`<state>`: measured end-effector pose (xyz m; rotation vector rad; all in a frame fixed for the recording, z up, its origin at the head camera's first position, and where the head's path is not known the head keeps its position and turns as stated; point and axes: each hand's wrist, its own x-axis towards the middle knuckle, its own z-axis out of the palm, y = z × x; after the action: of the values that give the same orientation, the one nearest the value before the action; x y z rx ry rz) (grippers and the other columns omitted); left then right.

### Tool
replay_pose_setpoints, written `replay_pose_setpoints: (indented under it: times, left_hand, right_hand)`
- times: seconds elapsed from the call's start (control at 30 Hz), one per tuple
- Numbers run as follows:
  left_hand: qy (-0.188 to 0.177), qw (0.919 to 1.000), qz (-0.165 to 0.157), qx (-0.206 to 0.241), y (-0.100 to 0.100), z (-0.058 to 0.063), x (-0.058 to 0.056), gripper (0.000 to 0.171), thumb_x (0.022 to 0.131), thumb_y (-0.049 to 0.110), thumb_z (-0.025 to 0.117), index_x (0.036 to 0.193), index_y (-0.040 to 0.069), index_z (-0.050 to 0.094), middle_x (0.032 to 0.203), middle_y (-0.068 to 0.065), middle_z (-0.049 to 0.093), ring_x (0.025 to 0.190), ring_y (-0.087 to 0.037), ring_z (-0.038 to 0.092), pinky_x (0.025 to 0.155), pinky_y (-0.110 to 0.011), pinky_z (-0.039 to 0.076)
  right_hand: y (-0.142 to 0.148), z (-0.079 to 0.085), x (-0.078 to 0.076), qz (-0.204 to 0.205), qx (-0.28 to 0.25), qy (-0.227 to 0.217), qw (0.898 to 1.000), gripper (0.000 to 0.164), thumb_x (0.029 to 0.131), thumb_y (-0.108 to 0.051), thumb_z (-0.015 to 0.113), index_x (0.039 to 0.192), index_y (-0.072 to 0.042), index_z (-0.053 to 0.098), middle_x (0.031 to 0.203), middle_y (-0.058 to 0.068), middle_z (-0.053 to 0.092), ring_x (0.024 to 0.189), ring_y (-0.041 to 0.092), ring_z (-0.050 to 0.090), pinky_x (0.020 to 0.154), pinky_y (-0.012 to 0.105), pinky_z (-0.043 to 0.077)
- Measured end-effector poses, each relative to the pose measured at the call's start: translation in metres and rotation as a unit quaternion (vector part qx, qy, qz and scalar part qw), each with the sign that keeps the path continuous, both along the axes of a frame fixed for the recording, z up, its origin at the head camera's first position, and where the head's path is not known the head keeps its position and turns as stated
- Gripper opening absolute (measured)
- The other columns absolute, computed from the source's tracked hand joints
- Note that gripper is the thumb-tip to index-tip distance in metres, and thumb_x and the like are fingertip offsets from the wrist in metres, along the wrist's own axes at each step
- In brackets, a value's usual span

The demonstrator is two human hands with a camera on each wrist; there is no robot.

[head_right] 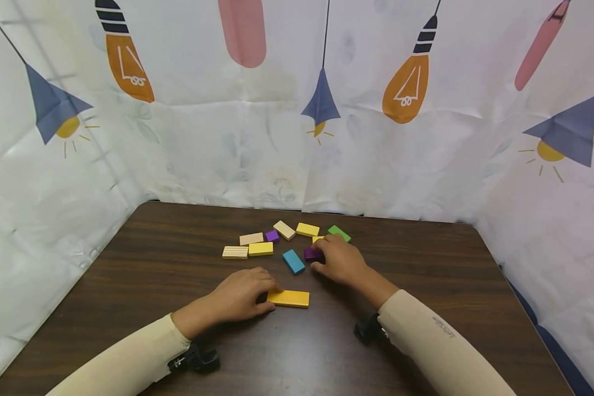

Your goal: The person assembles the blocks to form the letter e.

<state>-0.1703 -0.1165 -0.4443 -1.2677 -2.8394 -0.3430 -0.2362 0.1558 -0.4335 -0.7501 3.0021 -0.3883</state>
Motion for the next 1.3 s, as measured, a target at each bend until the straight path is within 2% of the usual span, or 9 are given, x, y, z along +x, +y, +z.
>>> replay_pose_setpoints:
  times: [0.4, 0.73, 0.93, 1.07, 1.3]
  left_hand:
    - [0.003, 1.0000, -0.003, 0.006, -0.001, -0.002, -0.001, 0.030, 0.093, 0.035, 0.077, 0.119, 0.020, 0.075, 0.113, 0.006, 0.072, 0.110, -0.015, 0.062, 0.093, -0.036, 0.052]
    - [0.003, 1.0000, -0.003, 0.008, -0.001, -0.001, -0.001, 0.030, 0.093, 0.035, 0.077, 0.118, 0.020, 0.076, 0.113, 0.005, 0.072, 0.109, -0.015, 0.062, 0.092, -0.036, 0.052]
    - [0.003, 1.0000, -0.001, 0.008, -0.001, -0.002, -0.001, 0.030, 0.092, 0.035, 0.078, 0.118, 0.020, 0.076, 0.113, 0.005, 0.072, 0.109, -0.015, 0.062, 0.093, -0.036, 0.052]
    - [0.004, 0.9999, -0.003, 0.011, -0.002, -0.002, 0.000, 0.030, 0.092, 0.034, 0.078, 0.117, 0.020, 0.076, 0.112, 0.005, 0.072, 0.108, -0.015, 0.062, 0.093, -0.036, 0.052]
    - [0.002, 0.9999, -0.002, 0.012, -0.004, -0.002, 0.000, 0.029, 0.092, 0.033, 0.078, 0.117, 0.019, 0.076, 0.112, 0.005, 0.072, 0.108, -0.015, 0.063, 0.093, -0.036, 0.052]
  right_hand:
    - [-0.003, -0.003, -0.006, 0.009, 0.017, 0.015, 1.000, 0.038, 0.090, -0.032, 0.080, 0.122, -0.013, 0.072, 0.121, 0.005, 0.066, 0.109, 0.023, 0.059, 0.086, 0.047, 0.055]
    - [-0.003, -0.004, -0.009, 0.020, 0.046, 0.019, 0.999, 0.040, 0.090, -0.035, 0.080, 0.123, -0.013, 0.073, 0.121, 0.005, 0.067, 0.106, 0.022, 0.057, 0.087, 0.043, 0.055]
    - [-0.004, -0.004, -0.013, 0.029, 0.051, 0.020, 0.998, 0.034, 0.089, -0.031, 0.079, 0.118, -0.013, 0.074, 0.115, 0.003, 0.069, 0.103, 0.020, 0.055, 0.086, 0.039, 0.053]
    - [-0.003, -0.003, -0.012, 0.032, 0.043, 0.023, 0.998, 0.032, 0.087, -0.028, 0.079, 0.115, -0.012, 0.073, 0.110, 0.002, 0.069, 0.100, 0.020, 0.053, 0.082, 0.037, 0.052]
    - [0.001, 0.004, -0.002, 0.035, 0.031, 0.017, 0.999, 0.035, 0.087, -0.030, 0.079, 0.117, -0.012, 0.072, 0.113, 0.003, 0.067, 0.096, 0.018, 0.056, 0.079, 0.037, 0.054]
